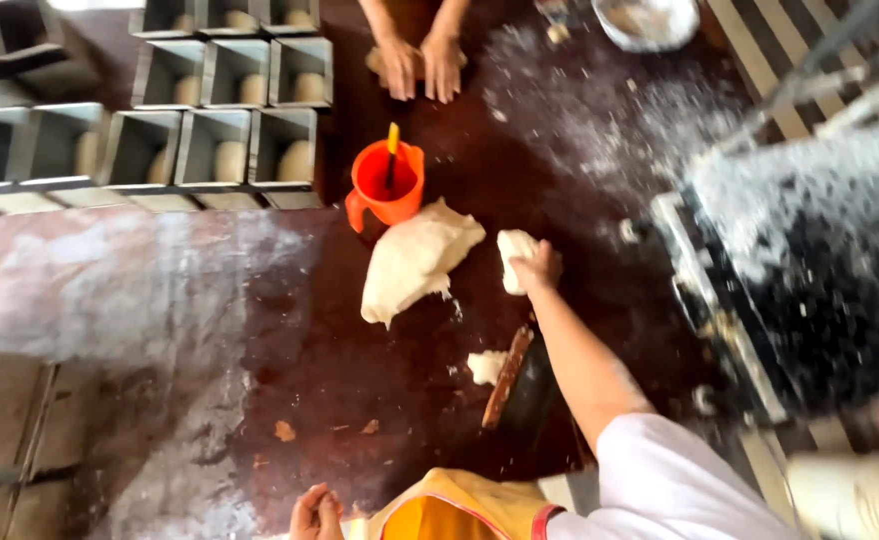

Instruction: The recorder is shaping and portioning bread dough on a table in a bakery.

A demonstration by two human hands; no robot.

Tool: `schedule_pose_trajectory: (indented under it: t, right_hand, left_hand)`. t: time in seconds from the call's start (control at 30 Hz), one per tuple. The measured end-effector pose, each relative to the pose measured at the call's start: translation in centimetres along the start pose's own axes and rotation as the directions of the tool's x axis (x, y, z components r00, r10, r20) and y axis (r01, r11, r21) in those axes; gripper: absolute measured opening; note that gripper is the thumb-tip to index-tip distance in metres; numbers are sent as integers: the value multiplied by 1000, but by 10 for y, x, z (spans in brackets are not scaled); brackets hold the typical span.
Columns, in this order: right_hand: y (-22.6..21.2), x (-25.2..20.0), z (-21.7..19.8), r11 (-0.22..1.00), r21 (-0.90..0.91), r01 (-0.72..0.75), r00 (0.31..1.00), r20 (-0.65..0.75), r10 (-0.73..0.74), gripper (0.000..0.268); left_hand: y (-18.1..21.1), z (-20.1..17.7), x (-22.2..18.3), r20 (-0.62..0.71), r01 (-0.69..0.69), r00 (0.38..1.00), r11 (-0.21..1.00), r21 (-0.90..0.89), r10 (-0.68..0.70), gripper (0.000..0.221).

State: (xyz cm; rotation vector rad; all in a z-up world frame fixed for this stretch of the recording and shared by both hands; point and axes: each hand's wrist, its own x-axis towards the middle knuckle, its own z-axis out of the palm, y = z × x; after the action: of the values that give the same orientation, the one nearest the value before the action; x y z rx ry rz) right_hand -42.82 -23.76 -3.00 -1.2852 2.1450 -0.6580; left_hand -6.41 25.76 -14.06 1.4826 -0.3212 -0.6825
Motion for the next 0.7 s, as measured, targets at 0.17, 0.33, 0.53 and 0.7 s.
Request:
schedule_pose_trajectory:
  t: [0.17,0.33,0.53,0.7]
  right_hand:
    - [-24,-39,-13,834,544,-97,867,458,-198,47]
    - [-60,-194,-59,812,460,-360,103,884,-456,50]
    - [-27,-250,-39,842,395,-368,-172,861,-479,65]
    - [-2,-253,-40,849,417,-325,367,883,-294,66]
  left_hand:
    - [76,77,-4,172,12,984,986,167,-42,28]
    - [243,166,-31,391,-18,914,953,302,-107,67]
    - [239,173,-52,633,90,668,887,452,-391,54]
    - [250,168,-56,499,205,799,933,297,-335,42]
